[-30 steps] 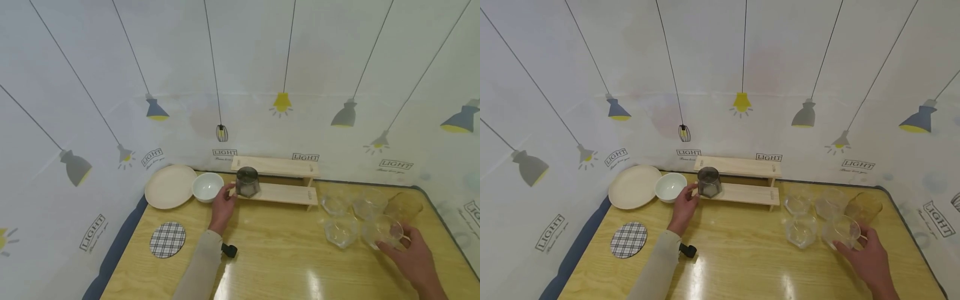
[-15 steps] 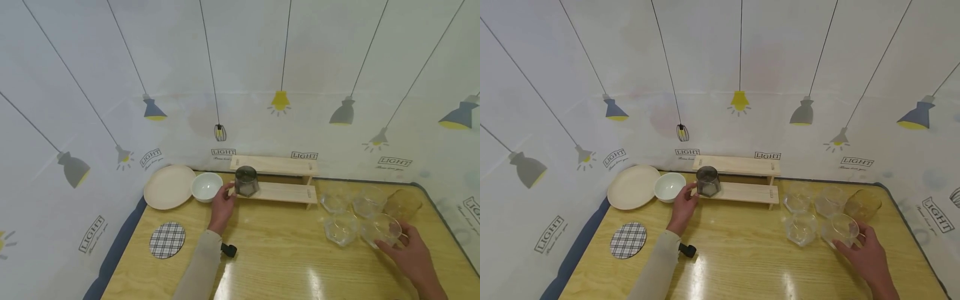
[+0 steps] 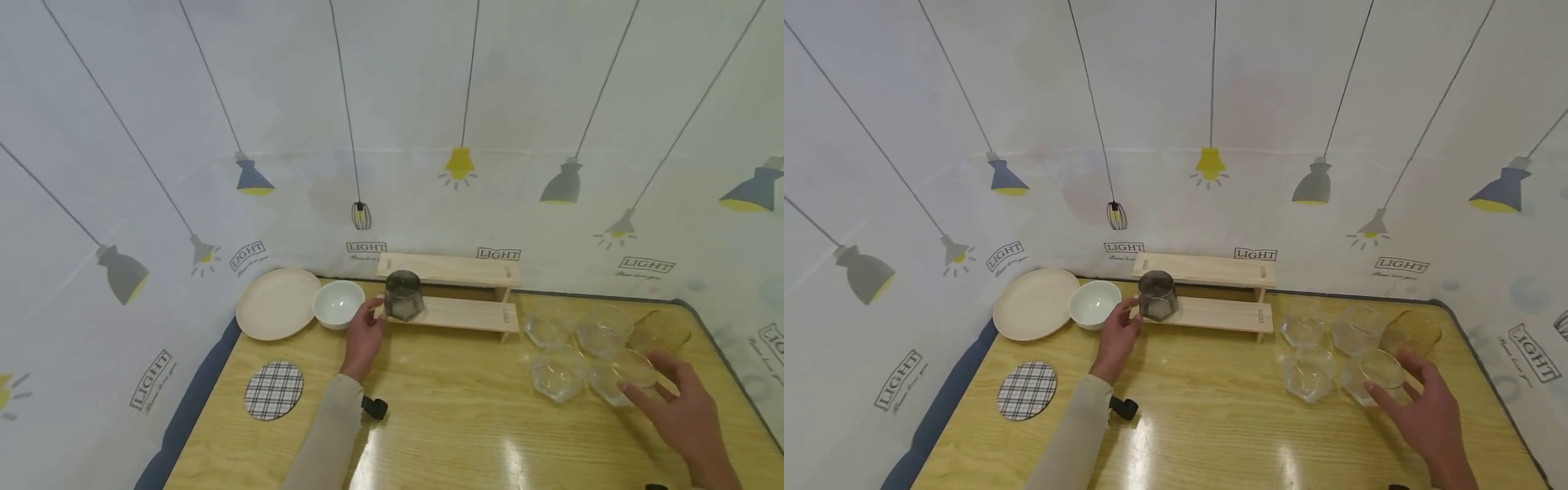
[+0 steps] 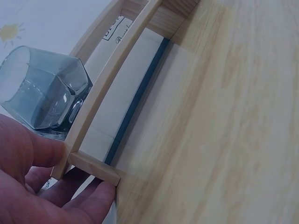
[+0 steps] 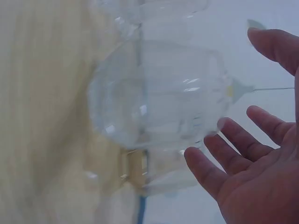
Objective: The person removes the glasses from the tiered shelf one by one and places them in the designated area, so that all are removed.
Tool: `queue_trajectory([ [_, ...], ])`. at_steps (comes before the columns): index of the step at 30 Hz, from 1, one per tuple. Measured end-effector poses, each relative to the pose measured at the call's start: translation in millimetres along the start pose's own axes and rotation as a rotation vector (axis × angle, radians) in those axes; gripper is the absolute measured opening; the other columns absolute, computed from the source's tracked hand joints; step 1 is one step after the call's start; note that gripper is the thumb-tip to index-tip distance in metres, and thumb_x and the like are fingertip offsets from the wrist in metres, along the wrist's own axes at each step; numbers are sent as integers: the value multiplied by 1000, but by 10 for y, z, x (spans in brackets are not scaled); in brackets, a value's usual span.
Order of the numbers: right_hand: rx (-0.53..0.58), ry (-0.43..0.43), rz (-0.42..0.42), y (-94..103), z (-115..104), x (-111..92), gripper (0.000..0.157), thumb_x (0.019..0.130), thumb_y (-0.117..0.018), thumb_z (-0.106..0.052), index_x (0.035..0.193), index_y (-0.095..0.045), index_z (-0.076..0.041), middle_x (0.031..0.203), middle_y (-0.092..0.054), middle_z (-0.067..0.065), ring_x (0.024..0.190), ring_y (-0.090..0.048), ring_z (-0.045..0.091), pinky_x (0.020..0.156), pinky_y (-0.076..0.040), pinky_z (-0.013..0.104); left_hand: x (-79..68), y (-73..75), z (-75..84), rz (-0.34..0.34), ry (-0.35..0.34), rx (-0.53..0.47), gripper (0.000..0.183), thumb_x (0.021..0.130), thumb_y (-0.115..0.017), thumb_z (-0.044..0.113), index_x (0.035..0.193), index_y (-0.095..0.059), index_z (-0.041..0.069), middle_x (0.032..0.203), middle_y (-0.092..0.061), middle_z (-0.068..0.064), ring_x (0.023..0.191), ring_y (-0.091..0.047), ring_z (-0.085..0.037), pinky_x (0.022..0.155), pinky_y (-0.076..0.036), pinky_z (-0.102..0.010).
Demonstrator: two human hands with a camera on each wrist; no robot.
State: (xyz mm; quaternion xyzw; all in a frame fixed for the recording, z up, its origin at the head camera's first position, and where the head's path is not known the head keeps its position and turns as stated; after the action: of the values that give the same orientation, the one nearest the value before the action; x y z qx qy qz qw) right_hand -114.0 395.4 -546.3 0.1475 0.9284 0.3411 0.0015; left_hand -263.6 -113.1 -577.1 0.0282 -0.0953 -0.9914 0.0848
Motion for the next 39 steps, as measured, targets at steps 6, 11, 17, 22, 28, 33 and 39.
queue_trajectory([
  [6, -10, 131, 136, 32, -428, 11, 76, 93, -83, -28, 158, -46, -15, 145, -50, -22, 123, -38, -25, 90, -38, -4, 14, 7, -23, 13, 13, 11, 35, 105, -65, 15, 139, -67, 19, 150, -63, -11, 129, -64, -33, 97, -56, -47],
  [11, 44, 254, 207, -74, -796, 35, 67, 90, -85, -11, 150, -57, -14, 138, -51, -29, 124, -42, -22, 98, -36, -3, 14, 13, -45, 21, 13, 14, 35, 104, -66, 15, 138, -67, 18, 146, -66, -11, 126, -65, -32, 96, -56, -45],
  [17, 165, 437, 121, -415, -1124, 182, 63, 85, -82, 8, 142, -59, 0, 137, -59, -18, 126, -52, -12, 98, -44, 3, 26, 10, -7, 18, 6, 6, 35, 104, -66, 15, 139, -67, 18, 148, -64, -12, 129, -64, -34, 99, -56, -48],
  [22, 191, 476, 53, -752, -1359, 239, 57, 89, -81, 2, 141, -60, -1, 137, -63, 8, 127, -52, -11, 100, -44, 5, 37, 3, 4, 10, 17, 7, 35, 105, -65, 15, 139, -67, 19, 147, -64, -12, 127, -64, -33, 96, -56, -46],
  [28, 217, 495, -15, -1094, -1559, 310, 54, 93, -80, -5, 142, -58, -2, 140, -63, 14, 128, -56, 1, 102, -46, 10, 50, -7, 12, -1, 0, 6, 34, 105, -66, 16, 139, -67, 19, 144, -66, -12, 123, -66, -31, 91, -56, -42],
  [33, 207, 521, -70, -1429, -1738, 346, 55, 95, -80, -12, 143, -57, -3, 143, -62, 14, 131, -59, 28, 107, -53, 40, 57, -18, 12, 14, -11, 29, 34, 104, -66, 15, 138, -68, 19, 144, -66, -13, 124, -66, -33, 92, -57, -44],
  [39, 301, 491, -164, -1929, -2054, 345, 58, 96, -80, -21, 146, -54, -5, 145, -59, 19, 134, -58, 37, 106, -52, 60, 45, -16, -13, 21, 3, 24, 34, 103, -67, 14, 137, -68, 19, 145, -66, -11, 124, -66, -33, 91, -57, -43],
])
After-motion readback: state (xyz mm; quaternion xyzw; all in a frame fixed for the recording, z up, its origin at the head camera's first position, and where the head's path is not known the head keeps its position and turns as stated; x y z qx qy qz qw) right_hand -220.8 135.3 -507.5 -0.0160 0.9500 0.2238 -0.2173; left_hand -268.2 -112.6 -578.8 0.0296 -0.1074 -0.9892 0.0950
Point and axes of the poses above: each hand's wrist, its own x-axis towards the middle knuckle, its own y-axis out of the back of the hand, z = x × y, the point moved 1 cm from there along x, towards the middle knuckle
